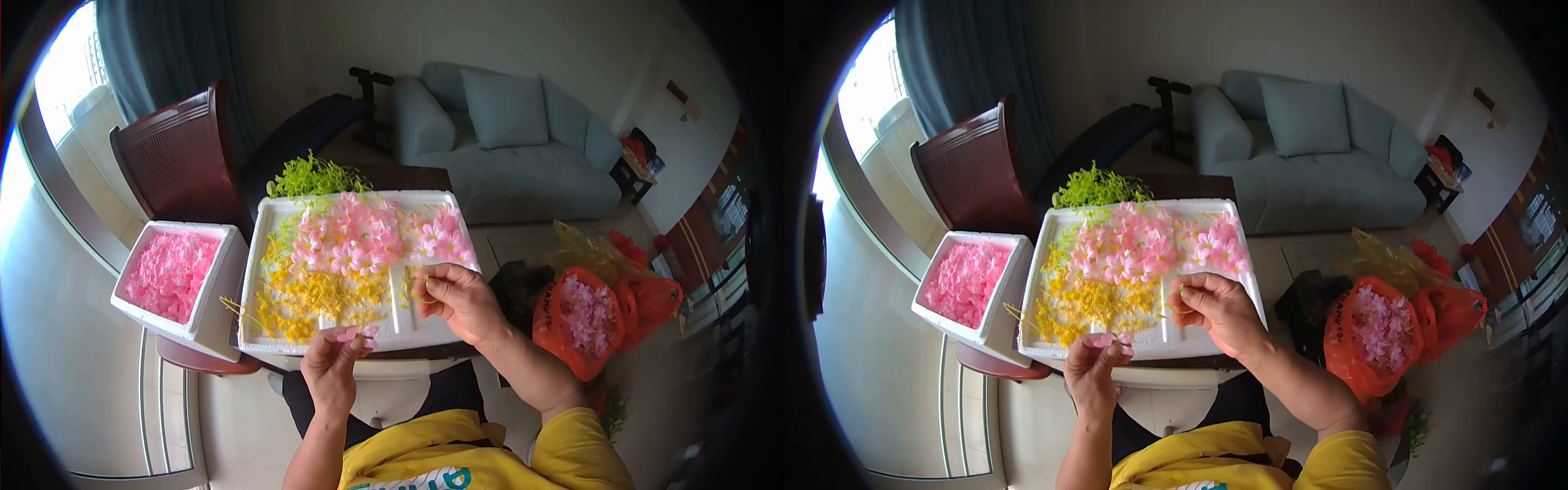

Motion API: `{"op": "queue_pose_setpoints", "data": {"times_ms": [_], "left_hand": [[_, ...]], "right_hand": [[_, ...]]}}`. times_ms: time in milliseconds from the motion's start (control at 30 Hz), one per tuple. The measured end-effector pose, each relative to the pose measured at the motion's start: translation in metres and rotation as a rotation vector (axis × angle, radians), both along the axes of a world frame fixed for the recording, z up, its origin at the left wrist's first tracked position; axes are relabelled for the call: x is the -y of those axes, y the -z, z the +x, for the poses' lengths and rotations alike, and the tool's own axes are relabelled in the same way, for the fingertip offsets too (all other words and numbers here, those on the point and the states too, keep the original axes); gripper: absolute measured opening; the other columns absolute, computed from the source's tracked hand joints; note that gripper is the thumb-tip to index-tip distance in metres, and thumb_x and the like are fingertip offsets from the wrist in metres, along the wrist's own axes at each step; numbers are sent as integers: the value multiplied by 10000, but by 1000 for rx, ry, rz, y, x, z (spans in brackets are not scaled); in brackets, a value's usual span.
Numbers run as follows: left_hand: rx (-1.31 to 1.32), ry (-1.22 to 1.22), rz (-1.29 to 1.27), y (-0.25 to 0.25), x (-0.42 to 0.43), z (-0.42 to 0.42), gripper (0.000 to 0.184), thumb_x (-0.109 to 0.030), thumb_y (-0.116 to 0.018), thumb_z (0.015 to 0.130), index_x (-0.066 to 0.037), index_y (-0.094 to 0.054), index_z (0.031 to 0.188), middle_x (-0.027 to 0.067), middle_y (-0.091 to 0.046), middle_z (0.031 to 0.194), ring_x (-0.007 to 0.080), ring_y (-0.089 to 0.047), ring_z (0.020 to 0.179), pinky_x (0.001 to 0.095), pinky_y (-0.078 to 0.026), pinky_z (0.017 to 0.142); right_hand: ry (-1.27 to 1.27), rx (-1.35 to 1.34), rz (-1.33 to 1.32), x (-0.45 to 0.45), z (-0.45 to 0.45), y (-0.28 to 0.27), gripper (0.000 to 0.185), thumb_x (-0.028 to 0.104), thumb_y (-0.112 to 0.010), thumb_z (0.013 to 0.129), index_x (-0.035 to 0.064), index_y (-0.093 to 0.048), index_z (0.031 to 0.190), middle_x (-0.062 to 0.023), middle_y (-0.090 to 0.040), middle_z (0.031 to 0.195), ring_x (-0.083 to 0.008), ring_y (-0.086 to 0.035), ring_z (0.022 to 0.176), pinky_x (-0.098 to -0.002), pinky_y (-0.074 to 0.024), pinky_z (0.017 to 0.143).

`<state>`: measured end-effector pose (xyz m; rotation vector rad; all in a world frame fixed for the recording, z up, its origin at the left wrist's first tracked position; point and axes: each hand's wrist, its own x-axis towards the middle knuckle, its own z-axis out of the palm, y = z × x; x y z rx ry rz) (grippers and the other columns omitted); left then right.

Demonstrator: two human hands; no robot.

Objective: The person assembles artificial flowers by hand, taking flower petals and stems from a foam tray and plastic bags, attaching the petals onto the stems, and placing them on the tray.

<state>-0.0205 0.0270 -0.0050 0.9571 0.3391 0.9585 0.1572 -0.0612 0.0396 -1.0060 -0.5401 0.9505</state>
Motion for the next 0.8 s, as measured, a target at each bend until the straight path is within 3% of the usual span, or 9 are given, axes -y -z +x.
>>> {"op": "queue_pose_setpoints", "data": {"times_ms": [200, 500, 800], "left_hand": [[45, 150, -90, -1, 5, 5, 53, -5, -573, 837, -6, -584, 888, 84, -609, 892, 129, -532, 704, 226, -435, 663], [-53, 406, -189, 6, 20, 13, 62, -10, -526, 858, 5, -580, 885, 57, -566, 888, 112, -459, 716, 217, -385, 667], [-195, 382, -132, 8, 27, 16, 61, 2, -516, 861, -2, -571, 887, 52, -552, 868, 111, -457, 701, 213, -390, 648]], "right_hand": [[-123, -84, 14, 27, -47, 35, 103, 59, -543, 870, 2, -584, 946, -70, -572, 728, -115, -517, 617, -212, -442, 577], [-67, 82, -25, 41, -60, 55, 82, 58, -527, 878, 7, -575, 920, -47, -554, 695, -92, -470, 594, -202, -399, 539], [-24, 112, -65, 47, -58, 57, 77, 66, -512, 888, 14, -567, 904, -36, -546, 696, -86, -464, 594, -197, -402, 542]]}}
